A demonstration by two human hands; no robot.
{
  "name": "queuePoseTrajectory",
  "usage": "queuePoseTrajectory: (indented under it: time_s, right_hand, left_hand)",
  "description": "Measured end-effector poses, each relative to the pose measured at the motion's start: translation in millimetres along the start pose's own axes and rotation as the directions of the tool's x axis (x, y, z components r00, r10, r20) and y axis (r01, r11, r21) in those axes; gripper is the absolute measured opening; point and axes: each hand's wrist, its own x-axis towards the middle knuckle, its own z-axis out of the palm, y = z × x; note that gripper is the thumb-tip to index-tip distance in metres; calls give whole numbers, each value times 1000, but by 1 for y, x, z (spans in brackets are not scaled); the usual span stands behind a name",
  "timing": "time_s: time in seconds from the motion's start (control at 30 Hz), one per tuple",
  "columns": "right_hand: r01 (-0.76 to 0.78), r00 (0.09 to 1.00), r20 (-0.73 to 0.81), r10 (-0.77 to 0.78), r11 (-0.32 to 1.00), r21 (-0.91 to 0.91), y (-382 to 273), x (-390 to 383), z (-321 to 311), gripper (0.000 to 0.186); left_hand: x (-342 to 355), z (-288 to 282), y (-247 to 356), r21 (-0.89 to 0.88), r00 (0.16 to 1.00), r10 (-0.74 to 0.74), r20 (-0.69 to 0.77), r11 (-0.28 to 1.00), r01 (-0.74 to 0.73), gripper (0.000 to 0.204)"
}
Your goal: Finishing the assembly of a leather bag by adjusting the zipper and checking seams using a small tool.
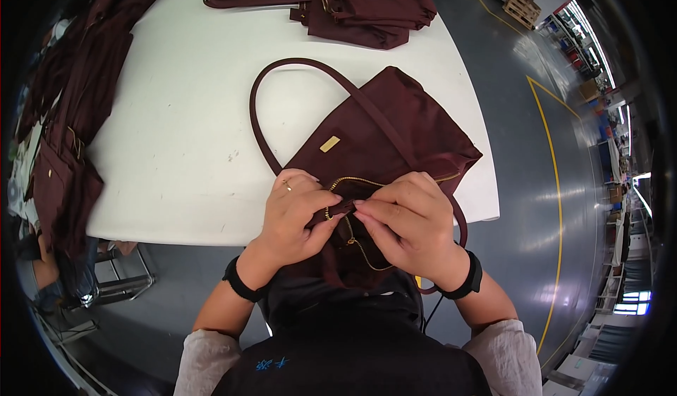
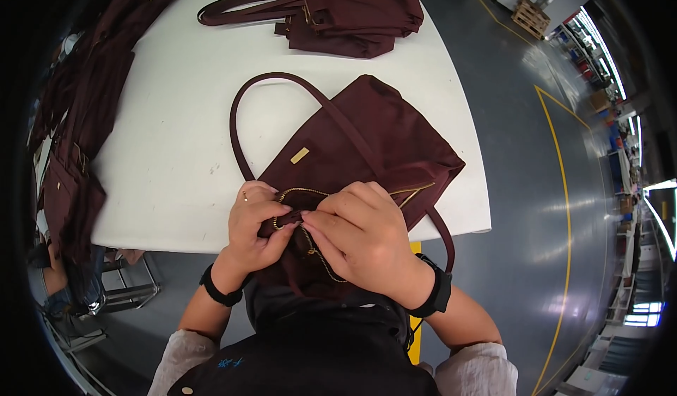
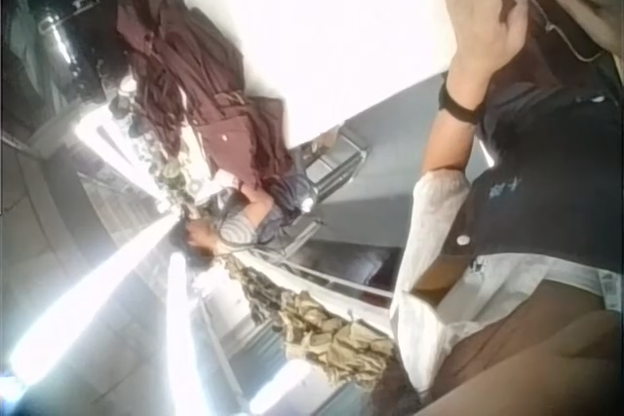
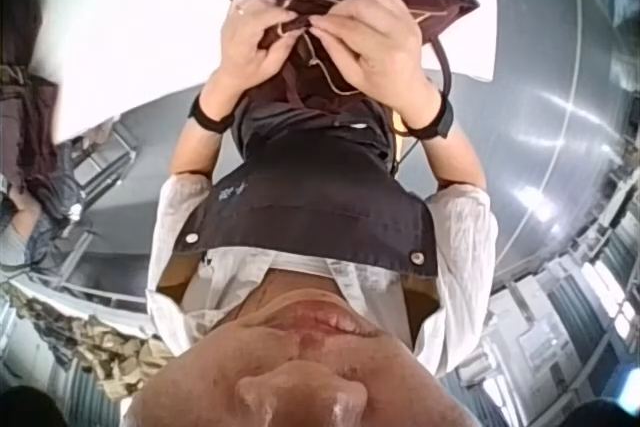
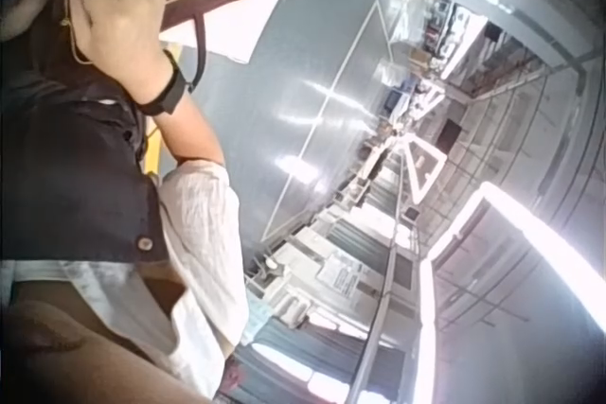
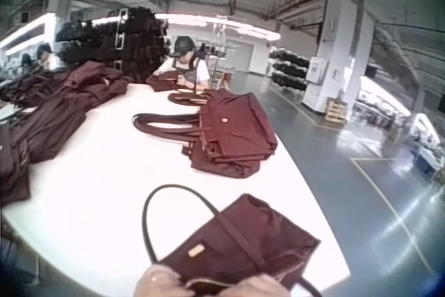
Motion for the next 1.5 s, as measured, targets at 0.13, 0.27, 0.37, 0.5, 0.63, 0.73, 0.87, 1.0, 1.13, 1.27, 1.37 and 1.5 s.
queuePoseTrajectory:
  time_s: [0.13, 0.27, 0.37, 0.5, 0.63, 0.73, 0.87, 1.0, 1.13, 1.27, 1.37, 1.5]
  right_hand:
    - [9, 1000, -25, -10, 999, -41, -6, -1, 4, 19]
    - [-23, 999, -25, 21, 998, -62, -8, -1, 4, 20]
    - [32, 999, 18, -30, 996, -82, -1, 2, 0, 22]
    - [201, 974, 118, -192, 977, -72, 5, 9, -11, 17]
    - [124, 983, 131, -126, 992, 24, 12, 6, -9, 16]
    - [-44, 995, 101, 27, 985, 167, 11, 0, -4, 15]
    - [-213, 977, 85, 198, 943, 254, 6, -4, 1, 14]
    - [-48, 998, 54, 45, 998, 51, 3, 1, -4, 12]
    - [189, 979, 90, -181, 978, -91, 6, 6, -8, 11]
    - [351, 919, 236, -315, 928, -126, 14, 10, -16, 23]
    - [234, 954, 200, -225, 972, -20, 11, 12, -12, 14]
    - [-19, 998, 69, 14, 998, 65, 0, 5, -4, 12]
  left_hand:
    - [0, 0, 1, 26, 1000, 17, 2, 1000, -17, 37]
    - [-1, 1, 0, 42, 999, 37, 13, 998, -37, 36]
    - [-1, 2, -2, 52, 999, 43, 33, 998, -45, 36]
    - [0, 0, 2, 44, 997, 55, 45, 997, -56, 35]
    - [-1, -1, 1, 5, 998, 19, 57, 1000, -19, 35]
    - [-2, 0, 1, -16, 999, 8, 49, 1000, -7, 34]
    - [-4, 0, -1, -13, 999, 11, 34, 1000, -11, 33]
    - [0, 2, -1, -4, 999, 5, 47, 1000, -5, 32]
    - [1, 0, 0, 25, 998, -11, 67, 1000, 9, 32]
    - [2, 0, 2, 10, 999, -22, 44, 1000, 22, 31]
    - [3, -1, 6, 30, 999, -14, 31, 999, 13, 31]
    - [1, 4, 7, 6, 1000, -20, 3, 1000, 20, 30]
